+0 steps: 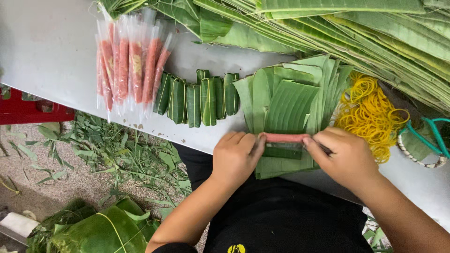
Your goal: The person folds banana leaf sheets into cylinders around plastic-wrapped sausage rolls, secures each wrap with a yellow rubber band, and gathers the finished wrapped bundles into a pile on the work table. They occasionally restack loose leaf sheets and reach for new rubber bands between wraps.
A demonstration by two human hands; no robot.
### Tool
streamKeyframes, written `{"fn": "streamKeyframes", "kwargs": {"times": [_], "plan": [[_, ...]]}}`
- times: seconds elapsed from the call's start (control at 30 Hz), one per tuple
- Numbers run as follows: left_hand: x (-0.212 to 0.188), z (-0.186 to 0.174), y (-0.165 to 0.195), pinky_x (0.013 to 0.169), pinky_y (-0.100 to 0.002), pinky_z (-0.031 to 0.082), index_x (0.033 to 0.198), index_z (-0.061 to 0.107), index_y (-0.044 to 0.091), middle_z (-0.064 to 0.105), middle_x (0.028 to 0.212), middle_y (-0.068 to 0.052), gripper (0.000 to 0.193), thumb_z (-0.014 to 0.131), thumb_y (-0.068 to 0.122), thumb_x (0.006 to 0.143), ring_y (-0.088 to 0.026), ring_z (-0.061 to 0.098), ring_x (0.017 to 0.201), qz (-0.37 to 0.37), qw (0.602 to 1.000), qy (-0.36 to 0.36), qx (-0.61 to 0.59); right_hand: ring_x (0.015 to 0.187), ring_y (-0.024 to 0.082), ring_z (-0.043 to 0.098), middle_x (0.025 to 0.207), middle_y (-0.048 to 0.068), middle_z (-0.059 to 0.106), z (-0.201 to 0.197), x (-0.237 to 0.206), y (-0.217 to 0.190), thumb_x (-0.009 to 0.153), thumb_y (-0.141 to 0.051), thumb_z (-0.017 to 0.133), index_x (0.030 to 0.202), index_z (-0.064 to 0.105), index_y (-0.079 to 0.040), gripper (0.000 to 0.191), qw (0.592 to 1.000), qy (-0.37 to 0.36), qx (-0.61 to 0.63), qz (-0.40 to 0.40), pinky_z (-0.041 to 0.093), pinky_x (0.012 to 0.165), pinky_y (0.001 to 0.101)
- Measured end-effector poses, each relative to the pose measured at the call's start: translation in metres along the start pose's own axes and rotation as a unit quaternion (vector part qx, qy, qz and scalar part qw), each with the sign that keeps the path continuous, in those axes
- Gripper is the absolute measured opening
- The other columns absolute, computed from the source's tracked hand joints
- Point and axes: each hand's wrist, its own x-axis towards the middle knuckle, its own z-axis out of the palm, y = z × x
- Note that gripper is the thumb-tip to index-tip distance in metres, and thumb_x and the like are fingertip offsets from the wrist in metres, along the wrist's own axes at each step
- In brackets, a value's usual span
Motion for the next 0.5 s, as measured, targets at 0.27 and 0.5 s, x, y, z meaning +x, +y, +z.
{"fn": "streamKeyframes", "kwargs": {"times": [0.27, 0.5], "plan": [[0.019, -0.024, 0.008, 0.089, -0.039, 0.056, 0.114, 0.07, 0.002, 0.066, 0.11, -0.01, 0.036, 0.079, 0.022, 0.085, -0.029, 0.065, 0.107, 0.264, 0.963, 0.0, 0.059, 0.088, 0.03, 0.07, 0.104, 0.011, 0.072, -0.011, 0.003, -0.033, 0.079, -0.024, 0.077, 0.107, 0.072, -0.004, 0.034, 0.951, 0.061, -0.124, -0.275, 0.056, 0.075, 0.0382], [0.045, -0.017, -0.001, 0.083, -0.039, 0.056, 0.118, 0.069, 0.009, 0.064, 0.106, -0.005, 0.027, 0.077, 0.024, 0.097, -0.026, 0.065, 0.1, 0.205, 0.971, -0.12, 0.001, 0.092, 0.025, 0.069, 0.109, 0.008, 0.07, -0.01, 0.027, -0.021, 0.089, -0.02, 0.076, 0.109, 0.071, -0.007, 0.024, 0.966, -0.001, -0.056, -0.252, 0.057, 0.08, 0.0366]]}}
